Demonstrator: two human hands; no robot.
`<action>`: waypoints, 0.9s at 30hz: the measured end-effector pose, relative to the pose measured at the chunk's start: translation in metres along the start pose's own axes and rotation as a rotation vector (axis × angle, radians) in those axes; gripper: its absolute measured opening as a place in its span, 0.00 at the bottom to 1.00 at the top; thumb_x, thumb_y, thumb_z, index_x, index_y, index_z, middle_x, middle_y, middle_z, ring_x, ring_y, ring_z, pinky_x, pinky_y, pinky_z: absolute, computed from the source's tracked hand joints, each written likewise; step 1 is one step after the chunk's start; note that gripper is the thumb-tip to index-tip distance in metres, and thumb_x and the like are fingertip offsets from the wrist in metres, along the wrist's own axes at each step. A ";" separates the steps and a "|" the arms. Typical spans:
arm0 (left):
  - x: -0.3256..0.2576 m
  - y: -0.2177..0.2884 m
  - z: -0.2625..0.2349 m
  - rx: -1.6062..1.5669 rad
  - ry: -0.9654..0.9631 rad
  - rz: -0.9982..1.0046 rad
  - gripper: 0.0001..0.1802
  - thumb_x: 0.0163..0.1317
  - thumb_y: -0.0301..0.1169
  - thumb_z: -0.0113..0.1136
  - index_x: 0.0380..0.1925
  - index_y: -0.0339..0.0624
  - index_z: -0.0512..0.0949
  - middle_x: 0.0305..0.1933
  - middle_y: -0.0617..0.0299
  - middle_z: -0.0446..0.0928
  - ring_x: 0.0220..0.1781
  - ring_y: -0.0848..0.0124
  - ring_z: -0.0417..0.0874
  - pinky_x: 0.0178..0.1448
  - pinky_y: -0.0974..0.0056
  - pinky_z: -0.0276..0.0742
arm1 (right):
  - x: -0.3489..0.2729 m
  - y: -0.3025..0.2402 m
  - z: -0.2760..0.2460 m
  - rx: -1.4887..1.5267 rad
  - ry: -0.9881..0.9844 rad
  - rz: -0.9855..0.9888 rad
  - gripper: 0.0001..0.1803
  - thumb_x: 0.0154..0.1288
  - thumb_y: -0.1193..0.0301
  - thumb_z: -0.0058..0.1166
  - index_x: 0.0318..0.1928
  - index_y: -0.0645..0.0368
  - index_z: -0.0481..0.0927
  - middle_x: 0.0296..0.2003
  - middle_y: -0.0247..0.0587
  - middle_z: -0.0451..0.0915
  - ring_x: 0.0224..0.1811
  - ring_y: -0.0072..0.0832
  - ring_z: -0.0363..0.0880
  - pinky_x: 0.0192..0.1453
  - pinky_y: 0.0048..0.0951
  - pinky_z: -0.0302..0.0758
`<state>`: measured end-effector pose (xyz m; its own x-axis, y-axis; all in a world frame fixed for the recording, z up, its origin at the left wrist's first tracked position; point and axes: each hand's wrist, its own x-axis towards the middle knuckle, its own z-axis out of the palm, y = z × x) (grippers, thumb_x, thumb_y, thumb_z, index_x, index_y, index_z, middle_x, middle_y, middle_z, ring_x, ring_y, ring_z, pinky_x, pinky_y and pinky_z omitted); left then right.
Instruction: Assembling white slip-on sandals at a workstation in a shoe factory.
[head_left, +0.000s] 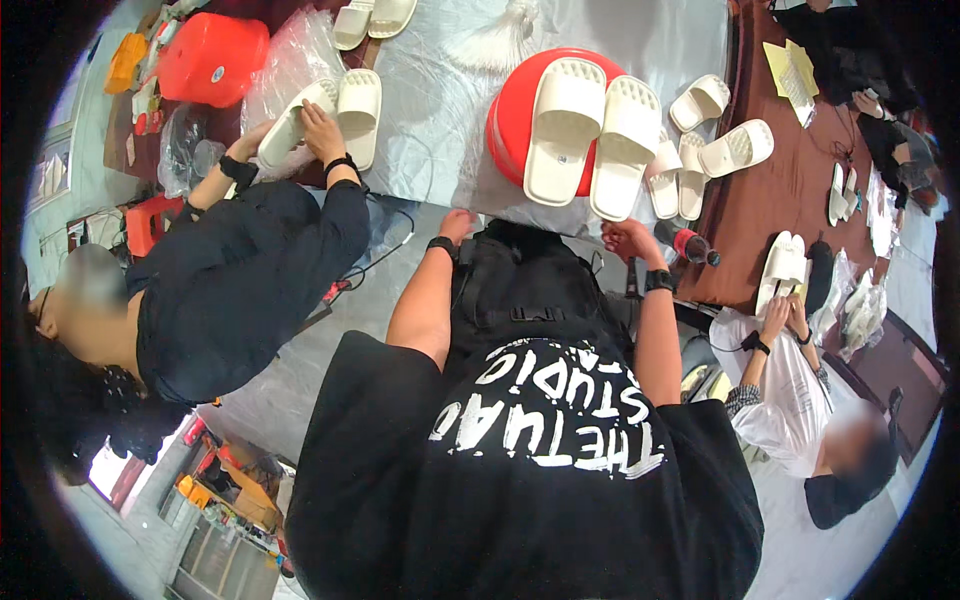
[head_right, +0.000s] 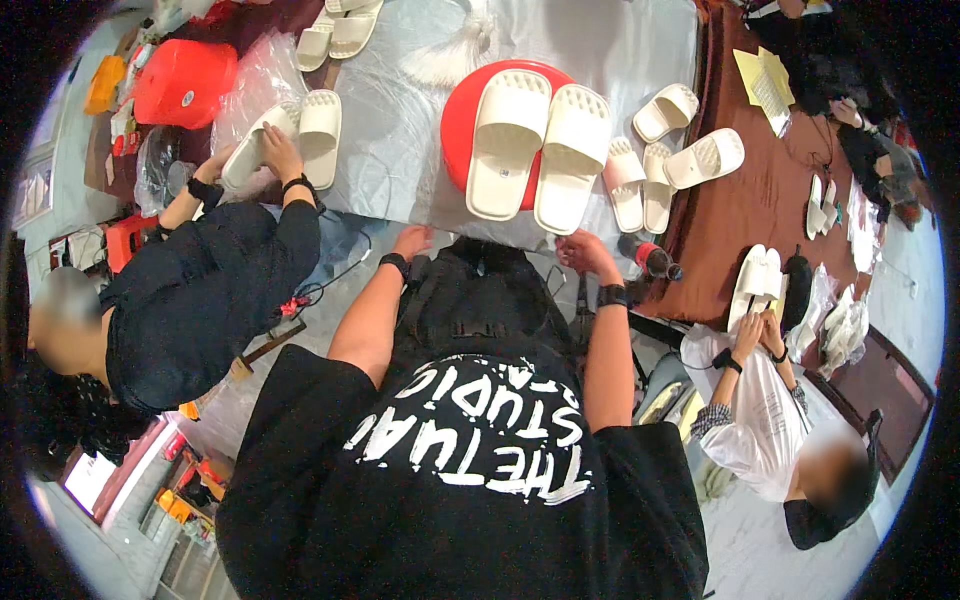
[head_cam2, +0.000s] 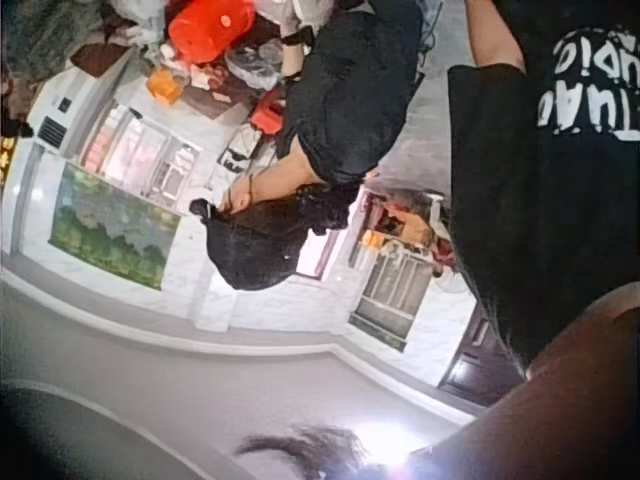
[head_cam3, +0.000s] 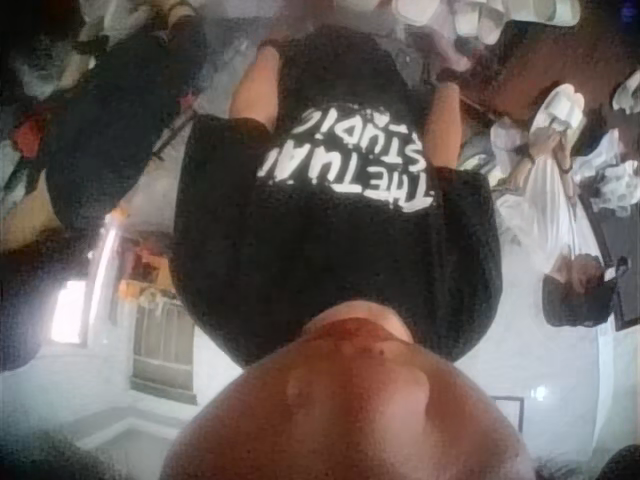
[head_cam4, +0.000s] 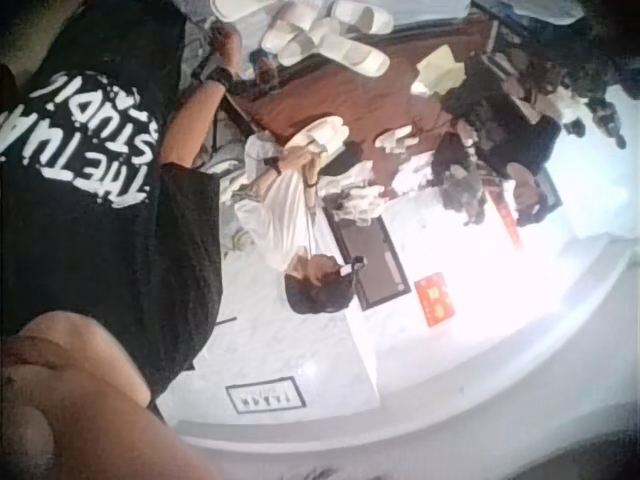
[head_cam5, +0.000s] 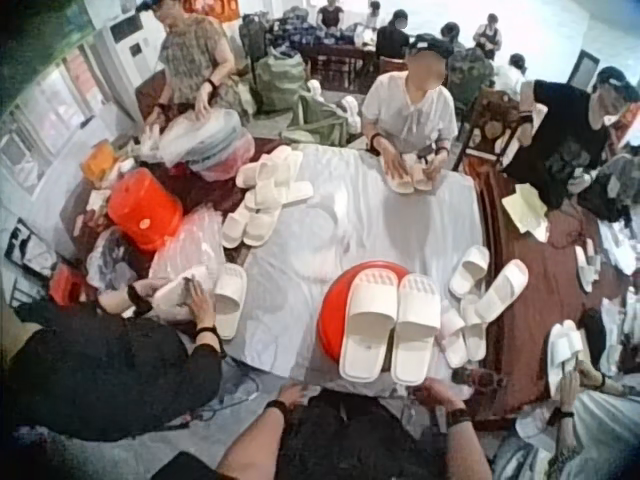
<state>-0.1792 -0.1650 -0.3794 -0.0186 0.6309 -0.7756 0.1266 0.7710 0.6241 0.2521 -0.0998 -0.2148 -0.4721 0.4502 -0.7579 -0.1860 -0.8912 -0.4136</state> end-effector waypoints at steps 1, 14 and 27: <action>-0.002 0.005 0.003 -0.151 -0.122 -0.048 0.14 0.63 0.38 0.61 0.43 0.43 0.82 0.40 0.60 0.83 0.38 0.68 0.82 0.38 0.57 0.77 | 0.011 0.006 0.009 -0.002 0.045 0.024 0.11 0.68 0.65 0.57 0.45 0.58 0.79 0.34 0.33 0.80 0.33 0.25 0.76 0.33 0.27 0.71; -0.023 0.058 0.016 -0.106 -0.242 -0.193 0.20 0.64 0.44 0.64 0.50 0.45 0.81 0.48 0.67 0.83 0.46 0.72 0.84 0.46 0.66 0.71 | 0.127 0.088 0.118 -0.806 0.008 -0.224 0.21 0.64 0.65 0.60 0.56 0.60 0.78 0.40 0.36 0.83 0.36 0.25 0.82 0.35 0.30 0.79; -0.050 0.065 0.010 -0.065 -0.253 -0.276 0.16 0.69 0.41 0.57 0.52 0.49 0.81 0.47 0.70 0.82 0.47 0.75 0.81 0.44 0.66 0.73 | 0.169 0.111 0.161 -0.480 0.280 -0.005 0.18 0.63 0.73 0.60 0.53 0.64 0.78 0.36 0.41 0.83 0.33 0.26 0.83 0.33 0.26 0.79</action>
<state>-0.1600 -0.1474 -0.3016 0.2033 0.3633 -0.9092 0.0878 0.9181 0.3865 0.0128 -0.1311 -0.3072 -0.2126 0.5103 -0.8333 0.2570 -0.7936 -0.5515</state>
